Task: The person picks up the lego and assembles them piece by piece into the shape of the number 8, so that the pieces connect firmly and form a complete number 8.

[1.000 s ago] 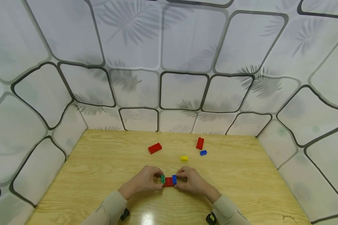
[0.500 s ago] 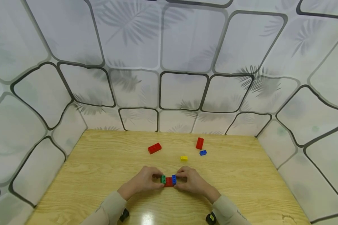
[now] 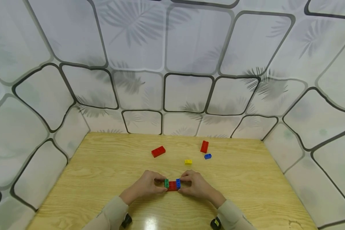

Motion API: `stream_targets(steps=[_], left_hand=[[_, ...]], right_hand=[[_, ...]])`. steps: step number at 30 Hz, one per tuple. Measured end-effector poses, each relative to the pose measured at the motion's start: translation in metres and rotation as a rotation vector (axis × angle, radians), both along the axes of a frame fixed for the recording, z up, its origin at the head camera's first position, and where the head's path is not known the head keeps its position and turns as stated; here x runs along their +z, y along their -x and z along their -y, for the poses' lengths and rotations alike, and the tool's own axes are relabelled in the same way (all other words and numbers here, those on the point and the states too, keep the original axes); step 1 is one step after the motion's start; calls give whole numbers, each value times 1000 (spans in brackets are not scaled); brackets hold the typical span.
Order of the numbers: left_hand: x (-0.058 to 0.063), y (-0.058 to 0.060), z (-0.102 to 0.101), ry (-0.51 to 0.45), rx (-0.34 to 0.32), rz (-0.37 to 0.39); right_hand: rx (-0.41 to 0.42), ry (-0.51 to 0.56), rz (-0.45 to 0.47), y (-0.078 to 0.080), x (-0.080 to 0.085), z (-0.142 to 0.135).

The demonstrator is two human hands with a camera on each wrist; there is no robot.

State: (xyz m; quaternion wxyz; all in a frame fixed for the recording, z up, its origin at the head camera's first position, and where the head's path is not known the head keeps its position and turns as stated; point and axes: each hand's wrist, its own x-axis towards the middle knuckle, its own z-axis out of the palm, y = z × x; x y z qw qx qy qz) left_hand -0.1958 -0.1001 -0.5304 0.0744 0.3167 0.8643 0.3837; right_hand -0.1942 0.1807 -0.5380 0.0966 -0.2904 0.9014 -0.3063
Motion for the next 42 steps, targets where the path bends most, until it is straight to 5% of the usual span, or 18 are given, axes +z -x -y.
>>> stream_targets(steps=[19, 42], left_hand=[[6, 4, -1, 66, -40, -12], [0, 3, -3, 51, 22, 33]], right_hand=[[0, 14, -2, -1, 3, 0], [-3, 8, -4, -1, 3, 0]])
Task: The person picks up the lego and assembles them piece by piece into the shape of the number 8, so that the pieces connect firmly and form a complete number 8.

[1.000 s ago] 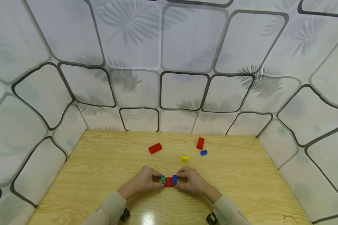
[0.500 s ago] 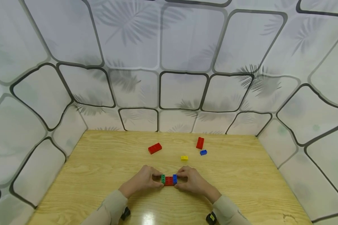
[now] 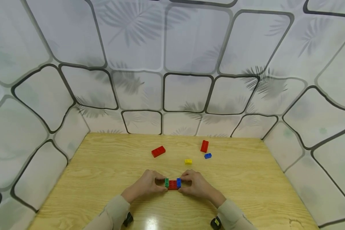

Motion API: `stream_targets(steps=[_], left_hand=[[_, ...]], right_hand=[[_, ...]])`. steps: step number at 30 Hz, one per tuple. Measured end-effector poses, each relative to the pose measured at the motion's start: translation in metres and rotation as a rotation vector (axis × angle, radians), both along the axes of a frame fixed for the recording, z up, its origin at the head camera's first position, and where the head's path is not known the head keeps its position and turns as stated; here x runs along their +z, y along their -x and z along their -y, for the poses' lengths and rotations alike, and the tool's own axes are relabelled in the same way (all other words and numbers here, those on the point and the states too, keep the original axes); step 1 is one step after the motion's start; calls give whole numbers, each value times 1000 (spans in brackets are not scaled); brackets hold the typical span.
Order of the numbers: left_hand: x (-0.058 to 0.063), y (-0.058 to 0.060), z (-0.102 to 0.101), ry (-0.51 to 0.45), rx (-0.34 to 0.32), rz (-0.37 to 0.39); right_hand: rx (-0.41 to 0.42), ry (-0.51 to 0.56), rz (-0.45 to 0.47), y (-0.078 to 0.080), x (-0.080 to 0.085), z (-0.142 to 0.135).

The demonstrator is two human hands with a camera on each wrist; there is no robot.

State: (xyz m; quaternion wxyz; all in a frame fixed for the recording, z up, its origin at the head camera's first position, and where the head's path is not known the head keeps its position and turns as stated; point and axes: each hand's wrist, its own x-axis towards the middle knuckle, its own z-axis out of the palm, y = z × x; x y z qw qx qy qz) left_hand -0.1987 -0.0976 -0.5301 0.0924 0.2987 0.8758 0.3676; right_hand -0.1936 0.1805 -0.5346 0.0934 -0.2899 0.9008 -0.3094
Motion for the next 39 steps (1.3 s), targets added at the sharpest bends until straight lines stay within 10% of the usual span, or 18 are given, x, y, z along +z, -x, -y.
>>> stream_targets(steps=[28, 39], left_hand=[[-2, 0, 11, -40, 74, 119], [0, 13, 33, -139, 307, 1]], right_hand=[[-9, -7, 28, 1, -2, 0], [-5, 1, 30, 0, -1, -1]])
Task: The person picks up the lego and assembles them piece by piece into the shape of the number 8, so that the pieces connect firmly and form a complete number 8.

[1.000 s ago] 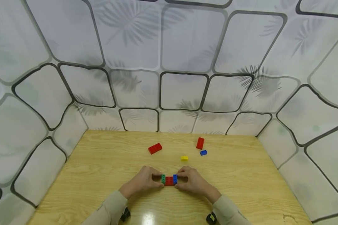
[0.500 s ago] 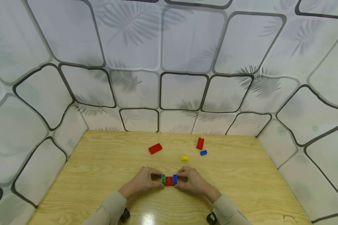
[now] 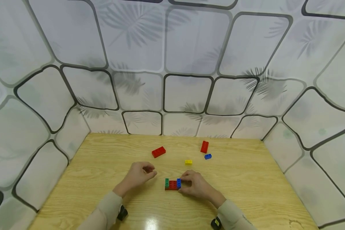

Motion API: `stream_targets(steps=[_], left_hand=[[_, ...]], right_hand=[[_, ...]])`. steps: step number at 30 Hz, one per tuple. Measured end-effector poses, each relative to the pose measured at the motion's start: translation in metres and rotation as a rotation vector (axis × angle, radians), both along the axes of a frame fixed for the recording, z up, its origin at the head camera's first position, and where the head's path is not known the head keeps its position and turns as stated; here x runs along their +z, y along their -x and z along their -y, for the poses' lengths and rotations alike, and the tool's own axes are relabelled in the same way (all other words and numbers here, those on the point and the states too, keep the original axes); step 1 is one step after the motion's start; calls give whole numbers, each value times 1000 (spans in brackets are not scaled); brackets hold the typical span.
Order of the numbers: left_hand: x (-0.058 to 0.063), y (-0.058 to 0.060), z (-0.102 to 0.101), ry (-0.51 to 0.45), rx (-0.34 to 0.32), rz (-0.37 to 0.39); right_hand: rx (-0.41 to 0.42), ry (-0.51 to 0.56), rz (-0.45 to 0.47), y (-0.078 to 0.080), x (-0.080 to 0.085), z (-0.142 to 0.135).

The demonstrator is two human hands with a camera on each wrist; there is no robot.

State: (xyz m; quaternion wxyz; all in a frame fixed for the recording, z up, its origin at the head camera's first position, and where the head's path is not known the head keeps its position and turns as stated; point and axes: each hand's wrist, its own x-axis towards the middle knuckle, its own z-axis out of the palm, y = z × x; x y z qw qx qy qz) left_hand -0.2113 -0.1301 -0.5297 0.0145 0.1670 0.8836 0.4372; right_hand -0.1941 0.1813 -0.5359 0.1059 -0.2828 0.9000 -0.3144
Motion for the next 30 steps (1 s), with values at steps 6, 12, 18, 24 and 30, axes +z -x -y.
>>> stream_targets(steps=[6, 12, 18, 24, 30], left_hand=[[-2, 10, -1, -39, 155, -44], [-4, 22, -5, 4, 202, -79], [-3, 33, -9, 3, 213, -78], [-6, 41, -12, -5, 233, -35], [-6, 46, -18, 0, 232, -5]], right_hand=[[1, 4, 3, 0, 0, 1], [-7, 8, 5, 0, -1, 1], [-4, 10, 1, 0, -1, 1], [0, 13, -8, 0, -2, 1], [-9, 11, -11, -1, -4, 1]])
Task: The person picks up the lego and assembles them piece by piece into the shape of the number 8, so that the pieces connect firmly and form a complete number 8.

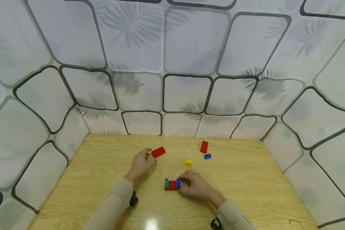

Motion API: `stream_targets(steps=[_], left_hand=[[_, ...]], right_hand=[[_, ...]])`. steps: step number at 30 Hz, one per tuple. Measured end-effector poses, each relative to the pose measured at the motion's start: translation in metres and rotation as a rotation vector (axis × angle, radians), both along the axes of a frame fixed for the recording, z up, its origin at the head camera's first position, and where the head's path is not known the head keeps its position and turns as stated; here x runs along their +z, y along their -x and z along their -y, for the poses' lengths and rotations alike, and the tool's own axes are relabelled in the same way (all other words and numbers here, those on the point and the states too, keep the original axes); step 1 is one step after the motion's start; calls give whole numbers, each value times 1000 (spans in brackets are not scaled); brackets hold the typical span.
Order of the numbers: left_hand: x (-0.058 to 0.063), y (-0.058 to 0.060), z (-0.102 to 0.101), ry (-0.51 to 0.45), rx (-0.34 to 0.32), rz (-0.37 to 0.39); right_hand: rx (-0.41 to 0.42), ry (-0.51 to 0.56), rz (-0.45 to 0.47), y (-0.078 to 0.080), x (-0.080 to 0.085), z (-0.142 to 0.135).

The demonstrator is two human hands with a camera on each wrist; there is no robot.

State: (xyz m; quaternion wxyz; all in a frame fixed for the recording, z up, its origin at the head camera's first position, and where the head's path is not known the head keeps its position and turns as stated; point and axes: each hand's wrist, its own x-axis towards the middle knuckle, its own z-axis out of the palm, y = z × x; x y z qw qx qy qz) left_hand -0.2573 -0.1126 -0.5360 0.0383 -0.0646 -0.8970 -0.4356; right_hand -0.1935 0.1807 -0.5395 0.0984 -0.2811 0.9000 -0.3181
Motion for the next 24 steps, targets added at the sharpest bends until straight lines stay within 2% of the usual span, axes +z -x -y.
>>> stream_targets(steps=[11, 24], left_hand=[[1, 8, 1, 36, -27, -2], [3, 14, -4, 114, -22, 13]], right_hand=[[-7, 74, 28, -2, 1, 1], [-15, 67, 34, -2, 3, 1]])
